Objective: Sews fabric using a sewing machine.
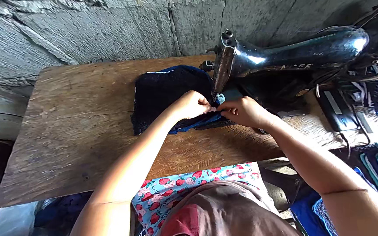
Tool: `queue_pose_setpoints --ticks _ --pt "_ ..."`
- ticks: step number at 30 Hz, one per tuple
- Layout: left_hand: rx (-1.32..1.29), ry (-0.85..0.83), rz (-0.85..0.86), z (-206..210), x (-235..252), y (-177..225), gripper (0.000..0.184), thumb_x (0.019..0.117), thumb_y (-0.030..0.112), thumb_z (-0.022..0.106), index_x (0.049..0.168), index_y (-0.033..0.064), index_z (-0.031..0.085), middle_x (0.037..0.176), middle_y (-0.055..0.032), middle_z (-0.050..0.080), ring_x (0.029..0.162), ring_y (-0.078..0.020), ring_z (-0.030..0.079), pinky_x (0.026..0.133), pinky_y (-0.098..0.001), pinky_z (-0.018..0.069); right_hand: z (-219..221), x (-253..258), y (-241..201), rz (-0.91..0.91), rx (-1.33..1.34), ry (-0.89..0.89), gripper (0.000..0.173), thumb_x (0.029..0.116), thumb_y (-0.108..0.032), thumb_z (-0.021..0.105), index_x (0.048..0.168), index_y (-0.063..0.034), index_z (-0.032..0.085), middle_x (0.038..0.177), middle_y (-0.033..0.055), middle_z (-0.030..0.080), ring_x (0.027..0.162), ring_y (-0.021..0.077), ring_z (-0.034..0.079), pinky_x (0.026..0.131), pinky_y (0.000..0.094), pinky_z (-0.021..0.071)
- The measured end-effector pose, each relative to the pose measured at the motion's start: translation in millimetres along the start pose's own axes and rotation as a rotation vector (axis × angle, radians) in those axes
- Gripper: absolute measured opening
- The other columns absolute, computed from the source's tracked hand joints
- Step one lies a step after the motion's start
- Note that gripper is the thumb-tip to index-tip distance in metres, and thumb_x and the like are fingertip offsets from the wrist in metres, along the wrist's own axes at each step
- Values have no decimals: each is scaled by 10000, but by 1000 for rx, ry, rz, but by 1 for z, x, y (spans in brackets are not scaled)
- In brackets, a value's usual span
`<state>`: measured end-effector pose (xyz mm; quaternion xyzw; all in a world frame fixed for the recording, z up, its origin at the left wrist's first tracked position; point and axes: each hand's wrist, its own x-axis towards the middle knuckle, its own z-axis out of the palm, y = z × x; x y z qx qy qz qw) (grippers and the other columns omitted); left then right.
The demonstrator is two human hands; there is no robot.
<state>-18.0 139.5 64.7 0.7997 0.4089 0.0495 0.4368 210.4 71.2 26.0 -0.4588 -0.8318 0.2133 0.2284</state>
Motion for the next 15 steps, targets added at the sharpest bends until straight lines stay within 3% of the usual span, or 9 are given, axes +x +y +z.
queue_pose_setpoints --ticks 2,5,9,15 --pt "30 27 -6 1 1 3 174 1008 161 659 959 16 742 751 -33 644 633 -66 525 645 -278 461 3 -1 -1 -36 -42 3 159 978 -122 650 1073 -70 767 928 105 753 782 265 720 735 504 590" --pt "41 56 19 4 5 5 183 1000 176 660 937 26 745 736 -30 643 619 -74 530 631 -288 463 6 -4 4 -195 -93 64 123 952 -77 656 1000 -50 766 923 100 752 817 237 734 750 442 603" --pt "92 -63 59 8 11 8 186 1000 172 665 957 9 744 790 -71 679 678 -124 595 673 -335 505 5 -9 12 -353 -109 95 149 958 -49 624 974 -25 770 978 110 761 996 237 727 943 360 570" --pt "234 -142 24 10 16 17 179 981 188 690 967 19 749 880 -106 711 823 -207 656 782 -437 519 3 -12 19 -467 -161 84 205 964 -30 587 946 -50 791 970 105 753 981 242 718 899 347 579"
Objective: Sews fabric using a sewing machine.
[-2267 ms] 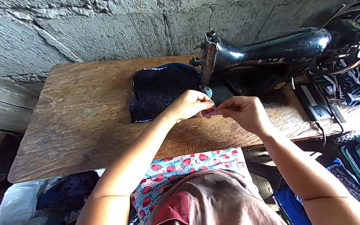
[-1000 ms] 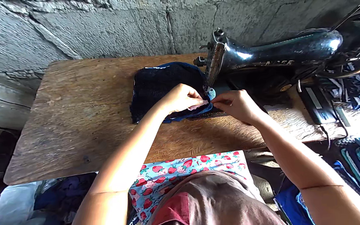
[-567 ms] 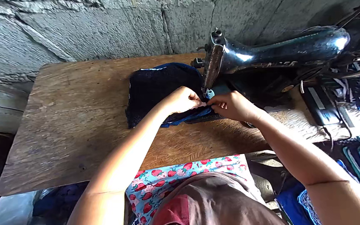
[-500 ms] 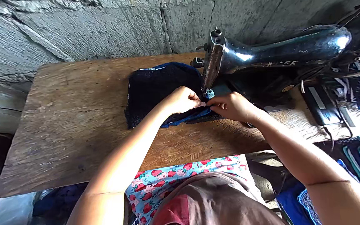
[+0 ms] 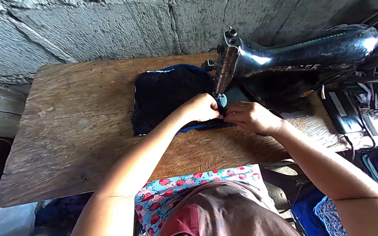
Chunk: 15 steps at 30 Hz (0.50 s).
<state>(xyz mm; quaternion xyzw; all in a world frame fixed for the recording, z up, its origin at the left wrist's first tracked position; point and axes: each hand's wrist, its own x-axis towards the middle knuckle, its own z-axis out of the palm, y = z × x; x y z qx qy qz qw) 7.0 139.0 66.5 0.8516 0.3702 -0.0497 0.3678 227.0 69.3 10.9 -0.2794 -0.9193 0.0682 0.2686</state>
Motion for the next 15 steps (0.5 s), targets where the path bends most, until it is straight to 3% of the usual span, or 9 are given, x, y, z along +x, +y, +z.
queue_pose_setpoints --ticks 4,6,10,15 --pt "80 -56 -41 -3 4 6 199 979 223 691 952 37 755 882 -100 715 832 -223 662 781 -465 519 -1 -4 1 -83 -82 12 222 961 -7 572 939 -50 789 925 109 743 887 254 711 750 356 586" --pt "95 -66 -42 -4 6 9 212 978 240 697 955 40 764 892 -104 723 852 -232 669 797 -478 519 -1 -5 0 -105 -106 29 211 956 -1 578 938 -42 784 955 126 737 907 268 708 737 367 586" --pt "87 -57 -61 -4 8 9 230 983 281 701 999 63 774 933 -98 734 899 -236 680 843 -491 522 1 -5 -2 -155 -132 92 186 959 8 595 921 -21 775 1063 164 728 1036 290 694 862 366 583" --pt "29 -65 -19 -1 6 3 197 964 277 729 1003 92 786 943 -73 744 918 -213 684 864 -486 519 3 -6 -1 -195 -142 111 184 964 13 596 921 -15 772 1062 151 730 1065 283 680 941 362 553"
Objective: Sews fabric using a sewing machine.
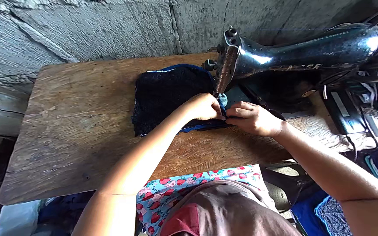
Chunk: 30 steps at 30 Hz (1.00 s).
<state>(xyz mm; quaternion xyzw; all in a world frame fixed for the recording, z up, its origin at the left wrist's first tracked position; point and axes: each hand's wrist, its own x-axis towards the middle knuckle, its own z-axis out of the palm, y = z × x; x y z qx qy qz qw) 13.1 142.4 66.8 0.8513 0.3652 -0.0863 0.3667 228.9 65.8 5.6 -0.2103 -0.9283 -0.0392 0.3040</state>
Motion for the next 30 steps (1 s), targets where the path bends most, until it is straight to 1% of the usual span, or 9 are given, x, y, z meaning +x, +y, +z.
queue_pose_setpoints --ticks 6,12,14,16,18,21,24,27,30 --pt "54 40 -79 5 2 9 203 972 259 704 1011 75 779 940 -108 738 934 -270 684 854 -532 513 2 -3 -1 10 -18 -36 201 960 12 585 937 -23 781 1107 113 751 1097 258 677 977 346 528" --pt "112 56 -49 7 1 17 159 944 192 702 980 44 748 944 -127 721 942 -295 678 835 -539 515 0 0 -1 13 8 -80 216 952 24 574 934 -20 785 1024 93 768 1047 247 692 947 338 536" --pt "156 84 -78 7 -3 22 155 937 184 703 1013 52 736 958 -133 718 961 -310 679 833 -552 515 -2 4 0 16 31 -112 210 949 28 574 912 -22 775 1007 89 765 1030 247 691 936 338 541" --pt "203 194 -83 8 -13 21 164 946 129 668 1084 61 723 996 -141 720 991 -327 685 849 -558 524 -3 7 3 12 72 -135 217 955 34 561 899 -17 764 998 95 760 1016 252 687 933 340 541" --pt "281 408 60 17 -25 11 162 953 73 633 1066 38 743 1020 -153 720 1027 -340 688 885 -545 536 -5 10 6 14 106 -156 220 952 33 558 895 -20 763 986 95 760 1012 254 690 941 344 542" --pt "367 652 444 39 -35 -9 149 868 69 610 886 38 755 943 -104 729 975 -287 692 914 -481 528 -7 16 8 21 150 -186 224 945 43 553 882 -18 760 935 95 751 985 257 689 920 345 546" --pt "317 637 577 53 -31 -20 181 821 74 587 861 45 761 974 -100 750 1005 -263 706 975 -466 508 -9 22 10 27 172 -228 223 923 53 557 862 -19 758 897 96 737 962 259 687 893 352 555" --pt "288 598 582 56 -22 -29 214 854 101 579 892 67 787 986 -83 744 1001 -251 697 983 -458 504 -12 29 11 35 170 -267 213 913 58 564 830 -26 741 832 87 709 906 254 678 831 355 558" --pt "288 610 622 54 -17 -35 209 872 203 610 834 90 782 950 -64 749 957 -226 705 989 -440 502 -14 38 11 51 128 -322 187 903 51 582 823 -37 727 788 79 683 866 255 674 788 371 560"
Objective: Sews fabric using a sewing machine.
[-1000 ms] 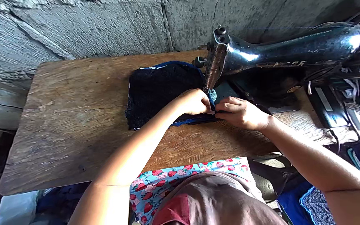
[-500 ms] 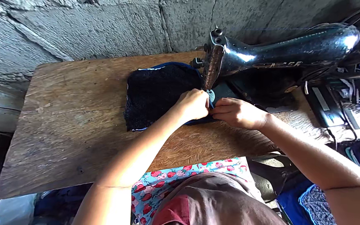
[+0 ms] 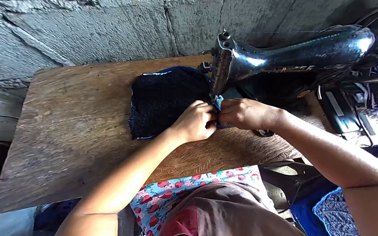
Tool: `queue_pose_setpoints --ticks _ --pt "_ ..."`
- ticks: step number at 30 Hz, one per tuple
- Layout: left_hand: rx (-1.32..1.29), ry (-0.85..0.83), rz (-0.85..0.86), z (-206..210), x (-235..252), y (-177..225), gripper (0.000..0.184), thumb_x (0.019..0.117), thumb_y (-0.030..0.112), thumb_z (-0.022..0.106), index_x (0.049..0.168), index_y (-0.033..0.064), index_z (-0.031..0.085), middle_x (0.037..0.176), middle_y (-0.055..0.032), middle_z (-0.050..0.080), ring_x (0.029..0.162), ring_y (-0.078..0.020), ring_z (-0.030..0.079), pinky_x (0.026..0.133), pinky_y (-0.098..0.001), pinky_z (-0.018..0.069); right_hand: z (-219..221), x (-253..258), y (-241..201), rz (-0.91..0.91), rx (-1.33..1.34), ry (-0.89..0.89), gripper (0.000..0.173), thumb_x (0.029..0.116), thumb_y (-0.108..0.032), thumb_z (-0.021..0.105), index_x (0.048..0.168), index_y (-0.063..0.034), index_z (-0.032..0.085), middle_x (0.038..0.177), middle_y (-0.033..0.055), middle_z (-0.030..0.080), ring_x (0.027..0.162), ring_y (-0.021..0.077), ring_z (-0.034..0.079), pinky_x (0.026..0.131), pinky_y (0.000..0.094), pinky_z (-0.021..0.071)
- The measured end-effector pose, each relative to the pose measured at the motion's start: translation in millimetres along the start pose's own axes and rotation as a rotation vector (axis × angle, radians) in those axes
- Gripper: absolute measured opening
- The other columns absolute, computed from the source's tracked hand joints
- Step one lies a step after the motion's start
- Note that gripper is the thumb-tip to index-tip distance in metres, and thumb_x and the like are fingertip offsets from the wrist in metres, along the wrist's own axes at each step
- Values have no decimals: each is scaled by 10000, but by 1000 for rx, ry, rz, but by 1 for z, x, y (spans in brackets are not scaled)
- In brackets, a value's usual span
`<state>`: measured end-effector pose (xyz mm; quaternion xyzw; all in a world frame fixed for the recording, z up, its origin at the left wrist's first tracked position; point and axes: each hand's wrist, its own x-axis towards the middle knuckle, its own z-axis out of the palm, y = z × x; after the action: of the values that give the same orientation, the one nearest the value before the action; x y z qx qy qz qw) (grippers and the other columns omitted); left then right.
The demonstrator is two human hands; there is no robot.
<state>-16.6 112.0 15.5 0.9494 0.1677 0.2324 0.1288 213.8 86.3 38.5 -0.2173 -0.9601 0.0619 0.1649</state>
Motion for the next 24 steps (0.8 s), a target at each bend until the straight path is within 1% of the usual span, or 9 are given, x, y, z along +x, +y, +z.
queue_pose_setpoints --ticks 3,5,8,10,12,14,19,22,24 --pt "-5 19 -2 2 0 -4 272 898 354 690 822 109 780 910 -48 749 934 -208 708 1014 -433 500 -2 9 0 34 9 -55 160 905 55 595 831 -37 702 801 84 653 883 264 660 806 385 561" --pt "-20 40 -16 4 0 -4 240 911 317 708 827 106 786 890 -49 742 921 -208 704 1012 -426 499 0 8 3 61 96 2 155 923 35 596 830 -30 702 822 93 669 896 263 658 827 377 545" --pt "-26 44 -23 4 -1 -3 194 924 224 677 861 90 801 955 -63 757 988 -224 710 1055 -435 485 -1 -5 -3 289 218 184 144 904 38 630 985 0 744 1018 126 726 997 210 700 938 328 570" --pt "-25 36 -28 4 -1 -2 196 924 211 663 861 80 795 970 -67 760 987 -224 717 1077 -464 466 3 -12 -11 517 286 293 142 901 17 664 1012 -1 751 1001 123 712 869 168 697 806 296 597" --pt "-18 28 -43 4 -1 0 216 921 247 660 856 88 790 946 -57 758 955 -209 720 1087 -488 453 7 -15 -19 713 352 309 105 922 -53 711 1006 -37 772 1002 93 726 855 132 706 791 288 604" --pt "-20 26 -77 4 1 2 231 925 285 674 855 96 788 916 -49 748 934 -200 716 1089 -495 443 10 -15 -25 798 393 283 102 938 -96 715 1005 -62 785 988 66 728 825 106 699 764 277 601" --pt "-15 21 -121 5 4 5 175 929 174 642 890 86 789 878 -58 734 907 -209 713 1090 -515 433 11 -5 -36 934 553 231 117 948 -115 732 1033 -40 764 941 60 709 661 87 673 626 256 605" --pt "-33 2 -150 3 3 5 178 921 108 624 943 84 798 916 -60 744 938 -215 716 1096 -538 418 8 0 -38 1098 724 223 134 958 -117 731 1063 -36 751 763 29 735 581 55 667 560 223 569" --pt "-59 -24 -187 1 3 6 183 905 56 633 964 86 803 927 -65 740 947 -225 713 1100 -568 400 10 1 -39 1140 771 243 139 957 -109 729 1067 -25 745 746 28 735 580 54 670 557 221 568"
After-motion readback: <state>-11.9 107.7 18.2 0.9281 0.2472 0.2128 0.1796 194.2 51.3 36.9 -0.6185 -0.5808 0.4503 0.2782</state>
